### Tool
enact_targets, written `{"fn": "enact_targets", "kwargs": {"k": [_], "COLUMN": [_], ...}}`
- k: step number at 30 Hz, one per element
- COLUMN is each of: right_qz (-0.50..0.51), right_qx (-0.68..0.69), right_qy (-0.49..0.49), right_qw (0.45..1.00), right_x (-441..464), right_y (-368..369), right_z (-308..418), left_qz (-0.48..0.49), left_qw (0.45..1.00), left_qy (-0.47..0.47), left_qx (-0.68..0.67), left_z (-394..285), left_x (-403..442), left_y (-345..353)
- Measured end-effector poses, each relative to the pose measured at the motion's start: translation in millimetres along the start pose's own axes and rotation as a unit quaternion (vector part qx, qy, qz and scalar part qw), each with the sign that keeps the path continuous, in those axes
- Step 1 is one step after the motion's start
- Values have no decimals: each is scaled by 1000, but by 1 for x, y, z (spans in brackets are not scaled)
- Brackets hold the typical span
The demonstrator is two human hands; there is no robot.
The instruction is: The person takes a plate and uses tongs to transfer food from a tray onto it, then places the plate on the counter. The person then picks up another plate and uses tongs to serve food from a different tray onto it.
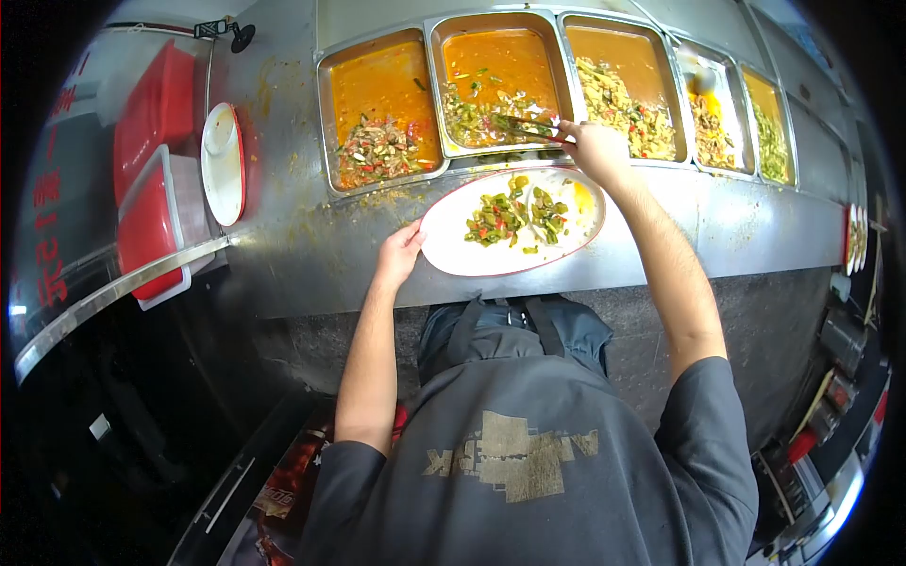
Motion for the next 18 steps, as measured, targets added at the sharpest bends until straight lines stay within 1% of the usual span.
{"fn": "enact_targets", "kwargs": {"k": [5,9,11,12,15,18], "right_qz": [-30,-40,-27,-37,10,106], "right_qx": [20,116,186,221,355,317], "right_qy": [-12,1,10,7,-63,-82], "right_qw": [999,992,982,975,933,939], "right_x": [-6,-19,-32,-37,-62,-89], "right_y": [8,-14,-31,-33,-47,-58], "right_z": [-3,-13,-20,-30,-31,-7], "left_qz": [4,-11,5,12,11,7], "left_qw": [1000,1000,1000,1000,1000,1000], "left_qy": [8,9,3,0,0,-11], "left_qx": [-10,13,6,5,7,1], "left_z": [3,-5,-2,0,-11,-18], "left_x": [1,-3,-1,0,-4,-7], "left_y": [2,-2,1,1,-1,-2]}}
Point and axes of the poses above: each hand's wrist, its own x-axis towards the middle knuckle, its own y-axis out of the palm, z = x × y, the point moved 10 cm from there along x, towards the middle knuckle, and after that the axes turned 3 degrees about x, right-handed, at the moved point
